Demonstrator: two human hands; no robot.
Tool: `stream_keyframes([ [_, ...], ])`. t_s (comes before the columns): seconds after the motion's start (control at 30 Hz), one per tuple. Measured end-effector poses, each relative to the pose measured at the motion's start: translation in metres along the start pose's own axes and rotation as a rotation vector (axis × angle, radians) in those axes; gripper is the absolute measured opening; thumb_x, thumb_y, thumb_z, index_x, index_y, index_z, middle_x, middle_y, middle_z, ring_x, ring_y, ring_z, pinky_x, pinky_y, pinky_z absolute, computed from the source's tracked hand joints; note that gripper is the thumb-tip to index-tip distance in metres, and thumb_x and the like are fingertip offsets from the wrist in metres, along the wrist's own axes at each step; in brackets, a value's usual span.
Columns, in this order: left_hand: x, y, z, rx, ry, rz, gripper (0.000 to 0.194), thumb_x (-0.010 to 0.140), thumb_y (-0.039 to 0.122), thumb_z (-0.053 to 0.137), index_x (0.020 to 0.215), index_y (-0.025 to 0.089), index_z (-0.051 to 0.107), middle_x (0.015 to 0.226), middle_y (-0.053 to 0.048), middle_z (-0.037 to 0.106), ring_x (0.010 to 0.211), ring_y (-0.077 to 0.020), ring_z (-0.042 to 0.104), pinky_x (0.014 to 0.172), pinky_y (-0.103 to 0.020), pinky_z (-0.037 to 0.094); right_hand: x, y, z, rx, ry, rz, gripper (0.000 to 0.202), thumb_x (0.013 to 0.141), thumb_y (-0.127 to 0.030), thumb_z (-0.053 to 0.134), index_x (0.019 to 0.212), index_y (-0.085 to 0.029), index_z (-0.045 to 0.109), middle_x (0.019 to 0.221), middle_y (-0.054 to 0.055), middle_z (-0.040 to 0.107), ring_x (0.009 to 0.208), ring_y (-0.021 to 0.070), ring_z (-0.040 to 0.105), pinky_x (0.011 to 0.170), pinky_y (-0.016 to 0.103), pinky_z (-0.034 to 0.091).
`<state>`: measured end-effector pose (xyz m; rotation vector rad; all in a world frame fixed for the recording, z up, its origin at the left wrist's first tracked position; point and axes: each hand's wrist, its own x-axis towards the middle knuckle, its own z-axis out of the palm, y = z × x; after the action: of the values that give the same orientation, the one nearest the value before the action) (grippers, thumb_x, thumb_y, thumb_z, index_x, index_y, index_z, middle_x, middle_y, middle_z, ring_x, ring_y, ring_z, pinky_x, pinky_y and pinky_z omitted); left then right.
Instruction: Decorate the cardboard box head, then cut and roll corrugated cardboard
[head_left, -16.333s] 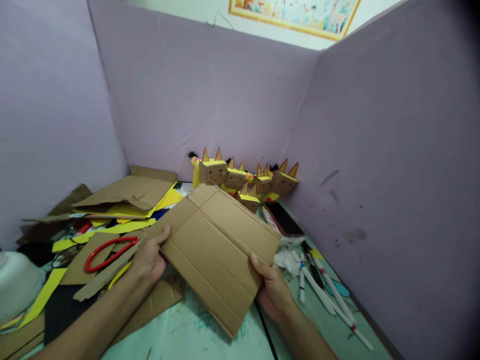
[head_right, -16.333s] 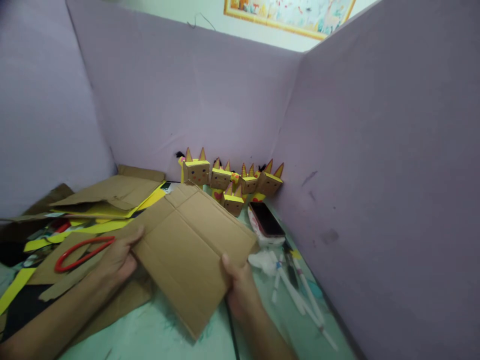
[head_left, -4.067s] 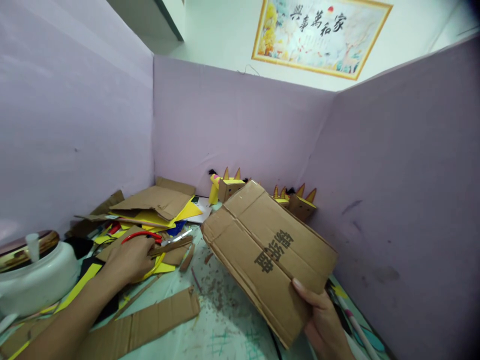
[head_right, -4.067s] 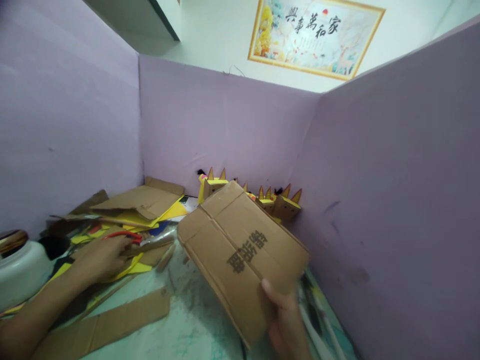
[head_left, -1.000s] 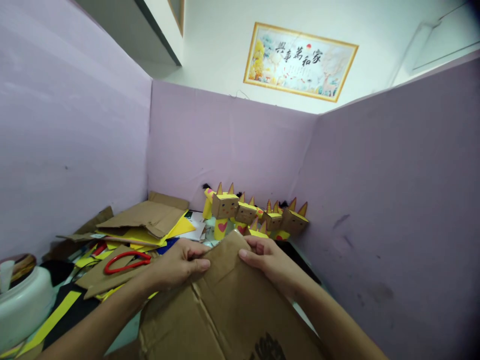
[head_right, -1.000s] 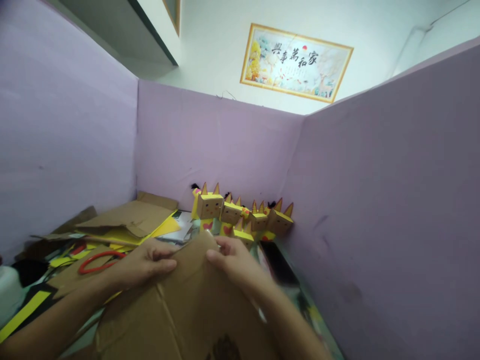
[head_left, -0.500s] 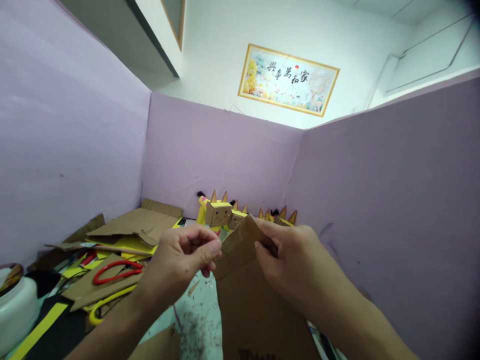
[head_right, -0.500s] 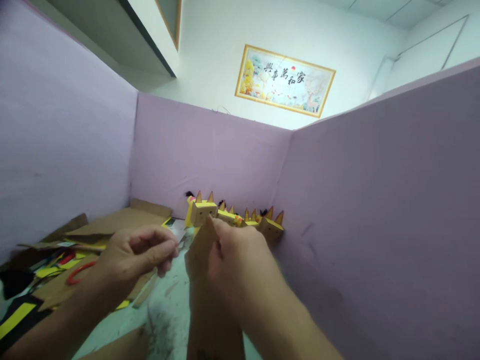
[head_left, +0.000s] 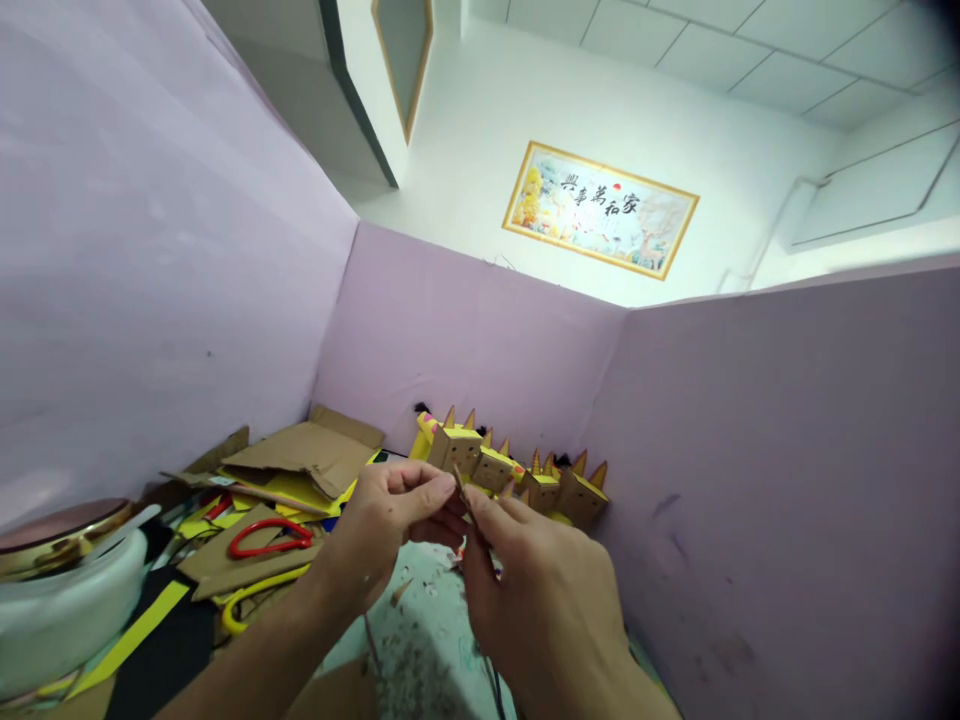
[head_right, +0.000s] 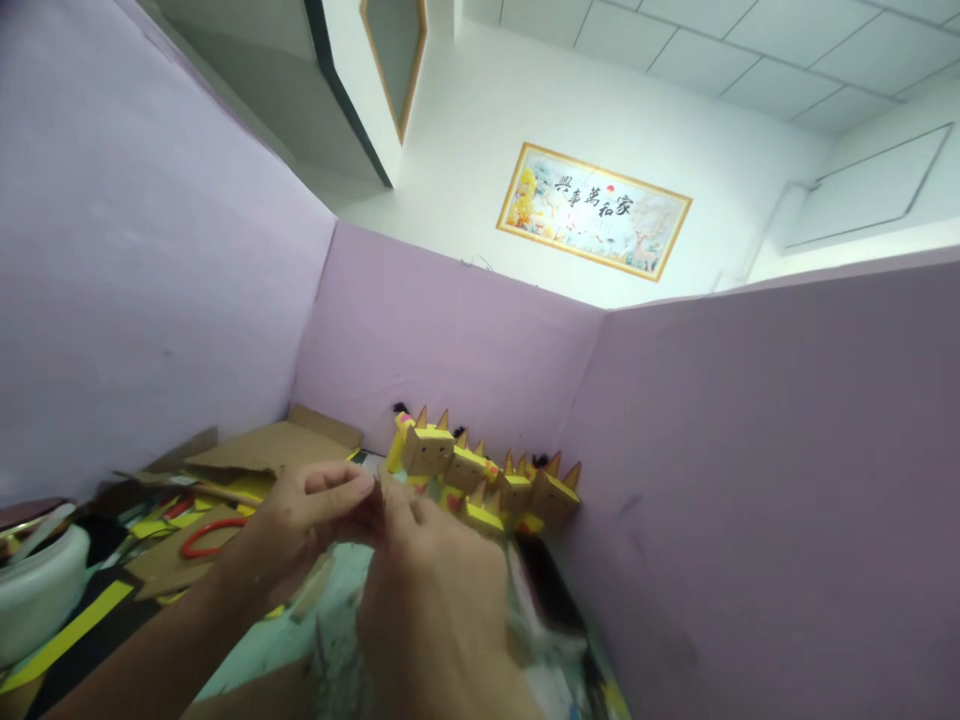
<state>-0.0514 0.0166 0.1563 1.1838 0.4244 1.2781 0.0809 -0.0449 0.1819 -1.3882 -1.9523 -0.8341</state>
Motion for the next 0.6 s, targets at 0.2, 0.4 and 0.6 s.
stream_keyframes([
  [0.2, 0.0, 0.013, -0.004, 0.011, 0.018, -0.069, 0.028, 0.061, 0.037, 0.076, 0.061, 0.011, 0.066, 0.057, -0.006, 0.068, 0.053, -0.0164, 0.064, 0.054, -0.026, 0.053, -0.015, -0.016, 0.024, 0.073, 0.168, 0.005, 0.046, 0.079, -0.011, 0.048, 0.121, -0.017, 0.065, 0.105, 0.007, 0.075, 0.082, 0.0208, 0.072, 0.06, 0.024, 0.052],
  [0.4, -0.004, 0.023, -0.001, 0.228, 0.105, -0.051, 0.026, 0.057, 0.033, 0.076, 0.054, 0.012, 0.061, 0.051, 0.0, 0.063, 0.05, -0.011, 0.058, 0.051, -0.021, 0.049, -0.022, -0.044, 0.037, -0.218, 0.185, -0.012, 0.042, 0.072, -0.005, 0.051, 0.109, -0.006, 0.071, 0.084, 0.013, 0.076, 0.043, 0.0186, 0.061, 0.044, 0.03, 0.052],
  [0.6, -0.003, 0.025, -0.004, 0.312, 0.143, -0.075, 0.017, 0.052, 0.027, 0.069, 0.048, 0.014, 0.059, 0.045, 0.004, 0.056, 0.046, -0.009, 0.053, 0.048, -0.02, 0.046, -0.02, -0.048, 0.05, -0.186, 0.271, 0.029, 0.046, 0.059, -0.004, 0.054, 0.1, -0.003, 0.074, 0.076, 0.014, 0.075, 0.037, 0.023, 0.059, 0.026, 0.032, 0.039],
])
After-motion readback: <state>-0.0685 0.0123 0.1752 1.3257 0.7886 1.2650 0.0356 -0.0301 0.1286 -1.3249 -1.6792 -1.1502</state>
